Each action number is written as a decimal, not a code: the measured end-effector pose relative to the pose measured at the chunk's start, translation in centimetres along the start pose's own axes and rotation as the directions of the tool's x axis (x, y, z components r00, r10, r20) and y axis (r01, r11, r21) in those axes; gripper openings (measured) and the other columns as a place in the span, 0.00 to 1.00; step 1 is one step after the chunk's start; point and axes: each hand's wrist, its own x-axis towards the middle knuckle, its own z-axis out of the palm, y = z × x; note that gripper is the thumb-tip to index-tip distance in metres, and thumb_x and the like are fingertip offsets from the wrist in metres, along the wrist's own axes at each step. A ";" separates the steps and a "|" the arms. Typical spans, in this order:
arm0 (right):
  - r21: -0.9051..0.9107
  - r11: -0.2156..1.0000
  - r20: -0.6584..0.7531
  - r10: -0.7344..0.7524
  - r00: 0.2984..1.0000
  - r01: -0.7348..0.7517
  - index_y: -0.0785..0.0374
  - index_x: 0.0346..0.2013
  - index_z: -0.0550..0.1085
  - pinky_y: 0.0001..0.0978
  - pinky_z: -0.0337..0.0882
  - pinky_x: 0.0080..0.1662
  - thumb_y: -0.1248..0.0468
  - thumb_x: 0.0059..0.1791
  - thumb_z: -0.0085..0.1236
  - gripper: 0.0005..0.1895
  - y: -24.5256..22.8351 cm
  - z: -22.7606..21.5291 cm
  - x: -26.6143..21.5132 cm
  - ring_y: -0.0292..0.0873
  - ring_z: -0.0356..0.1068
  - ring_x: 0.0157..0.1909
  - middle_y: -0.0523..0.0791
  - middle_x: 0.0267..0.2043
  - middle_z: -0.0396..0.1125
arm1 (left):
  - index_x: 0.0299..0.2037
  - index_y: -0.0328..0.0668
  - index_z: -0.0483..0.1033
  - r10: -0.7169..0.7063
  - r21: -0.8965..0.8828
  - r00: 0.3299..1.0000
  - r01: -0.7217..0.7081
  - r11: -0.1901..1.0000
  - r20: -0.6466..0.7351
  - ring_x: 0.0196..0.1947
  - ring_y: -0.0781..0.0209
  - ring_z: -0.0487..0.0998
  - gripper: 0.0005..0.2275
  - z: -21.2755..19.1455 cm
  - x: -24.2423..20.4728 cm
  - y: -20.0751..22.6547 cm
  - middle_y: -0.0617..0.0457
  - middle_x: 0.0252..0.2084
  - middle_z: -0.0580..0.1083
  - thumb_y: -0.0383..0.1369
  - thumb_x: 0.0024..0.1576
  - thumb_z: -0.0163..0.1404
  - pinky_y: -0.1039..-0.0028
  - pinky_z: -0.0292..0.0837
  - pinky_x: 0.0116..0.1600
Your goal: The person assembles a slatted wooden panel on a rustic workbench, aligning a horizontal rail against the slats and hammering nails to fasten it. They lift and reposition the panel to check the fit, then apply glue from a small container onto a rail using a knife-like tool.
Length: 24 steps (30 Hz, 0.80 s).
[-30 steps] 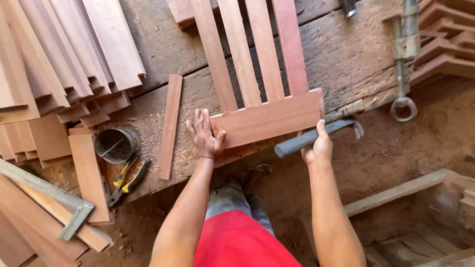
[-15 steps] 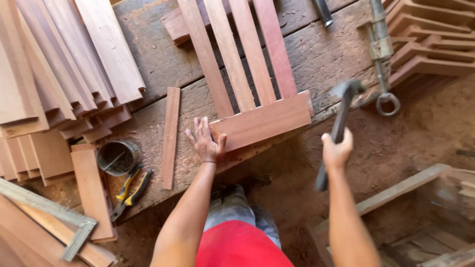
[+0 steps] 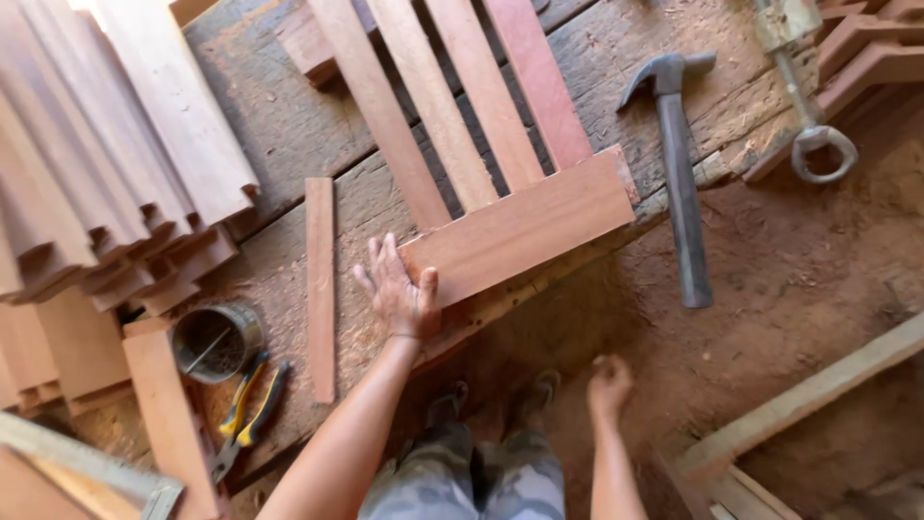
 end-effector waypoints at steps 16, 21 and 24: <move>-0.260 0.603 0.887 -0.158 0.433 0.754 0.55 0.34 0.78 0.44 0.64 0.51 0.53 0.44 0.51 0.13 31.3 39.8 0.3 0.48 0.63 0.47 0.45 0.46 0.71 | 0.73 0.27 0.43 -0.101 -0.238 0.995 0.100 0.966 0.007 0.69 0.36 0.59 0.41 -0.1 1.0 6.6 0.28 0.73 0.54 0.61 0.62 0.19 0.53 0.52 0.71; -0.234 0.655 0.933 -0.058 0.356 0.719 0.52 0.31 0.75 0.35 0.71 0.42 0.49 0.43 0.54 0.13 32.1 42.0 1.3 0.41 0.68 0.34 0.40 0.36 0.73 | 0.73 0.31 0.40 -0.167 -0.323 0.985 0.146 0.935 -0.038 0.68 0.36 0.61 0.45 1.3 1.1 5.3 0.28 0.72 0.54 0.66 0.58 0.22 0.50 0.56 0.70; -0.184 0.606 0.946 -0.106 0.307 0.774 0.54 0.39 0.71 0.38 0.72 0.44 0.46 0.43 0.55 0.18 31.9 38.4 1.3 0.44 0.69 0.38 0.43 0.40 0.72 | 0.73 0.29 0.40 -0.128 -0.305 0.990 0.103 0.947 -0.063 0.70 0.36 0.57 0.44 1.8 1.1 4.6 0.27 0.73 0.52 0.65 0.59 0.21 0.50 0.52 0.71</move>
